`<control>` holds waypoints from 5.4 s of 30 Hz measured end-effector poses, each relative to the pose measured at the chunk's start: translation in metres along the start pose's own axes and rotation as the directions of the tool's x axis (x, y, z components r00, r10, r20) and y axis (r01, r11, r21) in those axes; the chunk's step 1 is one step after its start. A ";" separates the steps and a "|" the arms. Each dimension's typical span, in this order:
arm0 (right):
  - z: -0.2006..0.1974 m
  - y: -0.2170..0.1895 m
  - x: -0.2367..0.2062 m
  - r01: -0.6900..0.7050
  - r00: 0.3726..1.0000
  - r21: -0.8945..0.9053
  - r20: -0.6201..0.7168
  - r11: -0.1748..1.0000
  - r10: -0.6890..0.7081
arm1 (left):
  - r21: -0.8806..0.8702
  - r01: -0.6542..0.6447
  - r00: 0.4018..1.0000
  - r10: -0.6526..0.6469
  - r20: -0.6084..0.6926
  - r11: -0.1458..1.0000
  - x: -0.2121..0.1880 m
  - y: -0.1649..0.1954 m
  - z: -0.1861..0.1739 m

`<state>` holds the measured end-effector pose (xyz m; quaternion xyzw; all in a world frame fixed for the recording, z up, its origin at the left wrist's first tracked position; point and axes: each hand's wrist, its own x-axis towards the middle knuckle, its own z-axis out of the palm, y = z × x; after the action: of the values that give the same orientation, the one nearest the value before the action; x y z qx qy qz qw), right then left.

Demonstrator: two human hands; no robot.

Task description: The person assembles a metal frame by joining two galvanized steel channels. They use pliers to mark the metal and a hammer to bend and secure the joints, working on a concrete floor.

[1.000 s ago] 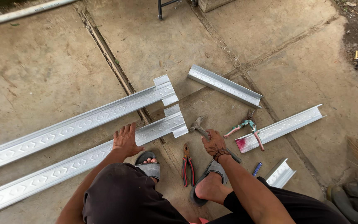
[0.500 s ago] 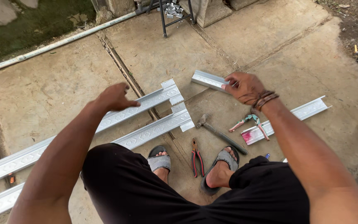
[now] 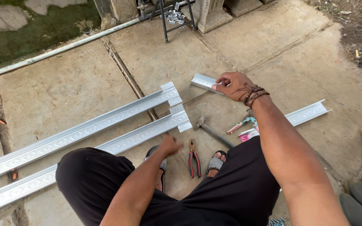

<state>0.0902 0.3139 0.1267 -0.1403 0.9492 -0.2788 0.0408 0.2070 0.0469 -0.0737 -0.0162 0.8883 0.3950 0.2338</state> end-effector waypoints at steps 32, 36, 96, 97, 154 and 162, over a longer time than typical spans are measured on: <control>0.034 0.078 0.004 -0.238 0.934 -0.121 0.243 0.964 0.261 | 0.575 0.338 0.927 -0.370 -0.065 0.745 0.108 -0.056 -0.028; 0.049 0.079 0.013 -0.224 0.931 -0.074 0.278 0.972 0.235 | 0.567 0.256 0.948 -0.318 0.011 0.783 0.124 -0.067 -0.041; 0.279 0.253 -0.086 -0.249 0.912 -0.331 0.235 0.910 0.335 | 0.736 0.140 0.901 -0.394 0.182 0.662 0.160 -0.142 0.044; 0.283 0.253 -0.091 -0.274 0.918 -0.307 0.199 0.912 0.342 | 0.739 0.140 0.898 -0.398 0.185 0.659 0.159 -0.142 0.046; 0.322 0.201 -0.005 -0.226 0.873 0.017 0.447 0.974 0.195 | 0.733 0.204 0.902 -0.416 0.118 0.649 0.162 -0.145 0.053; 0.306 0.229 -0.026 -0.338 0.912 -0.043 0.230 0.940 0.339 | 0.743 0.195 0.910 -0.400 0.106 0.640 0.159 -0.141 0.053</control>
<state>0.1071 0.3472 -0.2550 -0.0059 0.9479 -0.2480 0.2000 0.1171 0.0123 -0.2709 -0.0190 0.9167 -0.0296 0.3981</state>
